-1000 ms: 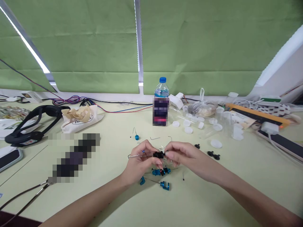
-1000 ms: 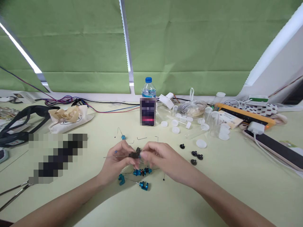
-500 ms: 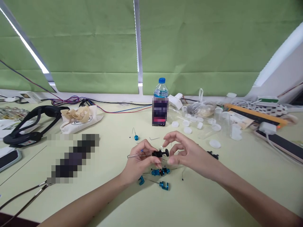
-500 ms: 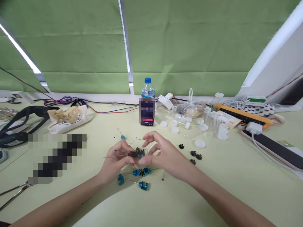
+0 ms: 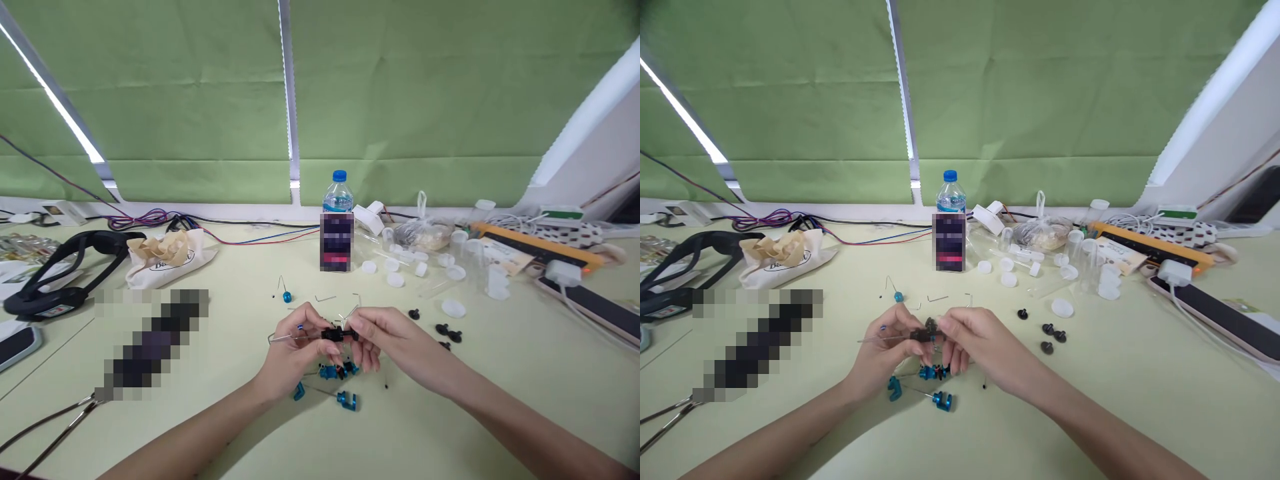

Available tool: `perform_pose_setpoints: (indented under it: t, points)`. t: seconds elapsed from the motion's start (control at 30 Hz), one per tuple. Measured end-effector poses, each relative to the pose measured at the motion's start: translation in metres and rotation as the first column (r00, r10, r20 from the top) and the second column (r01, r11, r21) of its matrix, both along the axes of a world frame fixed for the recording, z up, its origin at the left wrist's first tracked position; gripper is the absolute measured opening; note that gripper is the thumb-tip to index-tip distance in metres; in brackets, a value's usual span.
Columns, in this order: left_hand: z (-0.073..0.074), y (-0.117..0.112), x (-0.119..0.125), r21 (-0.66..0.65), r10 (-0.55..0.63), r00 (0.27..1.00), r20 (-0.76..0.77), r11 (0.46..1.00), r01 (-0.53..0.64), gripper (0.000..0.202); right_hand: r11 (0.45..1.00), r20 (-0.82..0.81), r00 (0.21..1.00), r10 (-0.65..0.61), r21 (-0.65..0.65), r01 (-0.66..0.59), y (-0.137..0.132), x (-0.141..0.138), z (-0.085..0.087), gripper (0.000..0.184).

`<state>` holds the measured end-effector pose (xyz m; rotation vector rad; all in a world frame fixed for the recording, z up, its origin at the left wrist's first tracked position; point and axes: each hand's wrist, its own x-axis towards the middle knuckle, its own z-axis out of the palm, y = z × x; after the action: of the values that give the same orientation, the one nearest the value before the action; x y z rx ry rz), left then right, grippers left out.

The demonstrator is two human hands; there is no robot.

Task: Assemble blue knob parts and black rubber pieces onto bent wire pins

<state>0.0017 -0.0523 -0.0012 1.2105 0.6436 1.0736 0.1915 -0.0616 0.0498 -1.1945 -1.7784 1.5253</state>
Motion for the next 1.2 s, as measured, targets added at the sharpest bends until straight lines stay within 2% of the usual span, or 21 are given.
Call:
perform_pose_setpoints:
  t: [0.03, 0.1, 0.17, 0.23, 0.27, 0.3, 0.37, 0.43, 0.5, 0.57, 0.6, 0.67, 0.77, 0.83, 0.93, 1.03, 1.07, 1.13, 1.2]
  points:
    - [-0.001, 0.001, 0.0, -0.007, -0.004, 1.0, 0.015, 1.0, 0.004, 0.022, 0.999, 0.021, 1.0, -0.015, 0.037, 0.014, -0.001, -0.001, -0.001, 0.032]
    - [-0.002, 0.002, 0.002, -0.039, -0.009, 0.998, 0.066, 0.999, 0.011, 0.024, 0.979, 0.105, 0.991, -0.087, 0.19, 0.066, -0.004, -0.003, -0.002, 0.016]
    - [-0.002, 0.003, 0.003, -0.103, -0.004, 0.993, 0.117, 0.995, 0.016, 0.026, 0.91, 0.221, 0.962, -0.16, 0.41, 0.058, -0.007, -0.006, -0.002, 0.005]
    - [-0.001, 0.003, 0.004, -0.179, 0.004, 0.99, 0.142, 0.984, 0.021, 0.027, 0.817, 0.309, 0.93, -0.198, 0.577, -0.018, -0.01, -0.007, -0.003, 0.012]
    - [0.0, 0.002, 0.005, -0.21, 0.007, 0.989, 0.148, 0.977, 0.025, 0.027, 0.788, 0.334, 0.921, -0.198, 0.614, -0.053, -0.01, -0.008, -0.004, 0.015]
    - [0.001, 0.002, 0.005, -0.232, 0.009, 0.988, 0.151, 0.972, 0.027, 0.028, 0.781, 0.345, 0.919, -0.193, 0.621, -0.069, -0.01, -0.008, -0.005, 0.015]
    - [0.003, 0.001, 0.005, -0.243, 0.009, 0.988, 0.152, 0.97, 0.029, 0.028, 0.831, 0.318, 0.929, -0.19, 0.556, -0.021, -0.009, -0.009, -0.007, 0.016]
    - [0.003, 0.0, 0.005, -0.212, 0.009, 0.99, 0.141, 0.977, 0.022, 0.028, 0.911, 0.235, 0.956, -0.178, 0.408, 0.069, -0.006, -0.008, -0.007, 0.031]
    - [0.003, 0.0, 0.005, -0.167, 0.001, 0.993, 0.118, 0.986, 0.019, 0.03, 0.968, 0.125, 0.984, -0.126, 0.232, 0.094, -0.003, -0.007, -0.008, 0.03]
    - [0.001, 0.0, 0.005, -0.143, -0.005, 0.996, 0.09, 0.99, 0.018, 0.03, 0.988, 0.068, 0.995, -0.077, 0.136, 0.067, -0.002, -0.006, -0.009, 0.039]
    - [0.001, 0.0, 0.005, -0.148, -0.006, 0.997, 0.078, 0.989, 0.017, 0.029, 0.988, 0.084, 0.993, -0.078, 0.142, 0.066, -0.003, -0.006, -0.01, 0.04]
    - [0.001, 0.001, 0.003, -0.188, 0.006, 0.998, 0.06, 0.982, 0.005, 0.028, 0.961, 0.179, 0.973, -0.143, 0.26, 0.093, -0.005, -0.008, -0.01, 0.029]
    - [0.004, 0.005, 0.001, -0.246, 0.037, 0.998, 0.055, 0.969, -0.023, 0.029, 0.847, 0.302, 0.914, -0.271, 0.527, 0.077, -0.008, -0.012, -0.009, 0.014]
    - [0.006, 0.008, 0.0, -0.244, 0.06, 0.997, 0.058, 0.969, -0.045, 0.028, 0.787, 0.33, 0.888, -0.321, 0.615, 0.056, -0.006, -0.012, -0.009, 0.011]
    - [0.007, 0.01, -0.001, -0.227, 0.083, 0.995, 0.061, 0.972, -0.067, 0.024, 0.782, 0.344, 0.861, -0.375, 0.616, 0.094, 0.004, 0.001, -0.012, 0.009]
    - [0.006, 0.01, -0.002, -0.222, 0.081, 0.995, 0.067, 0.973, -0.064, 0.022, 0.816, 0.387, 0.81, -0.44, 0.549, 0.181, 0.017, 0.034, -0.021, 0.011]
    - [0.005, 0.01, -0.002, -0.216, 0.078, 0.995, 0.062, 0.974, -0.063, 0.022, 0.812, 0.409, 0.783, -0.469, 0.549, 0.2, 0.02, 0.048, -0.025, 0.014]
    - [0.004, 0.009, -0.003, -0.193, 0.074, 0.996, 0.04, 0.979, -0.065, 0.022, 0.743, 0.489, 0.656, -0.575, 0.647, 0.169, 0.025, 0.075, -0.034, 0.021]
    - [0.002, 0.009, -0.002, -0.157, 0.058, 0.998, 0.018, 0.986, -0.055, 0.022, 0.72, 0.532, 0.58, -0.617, 0.679, 0.143, 0.028, 0.098, -0.042, 0.023]
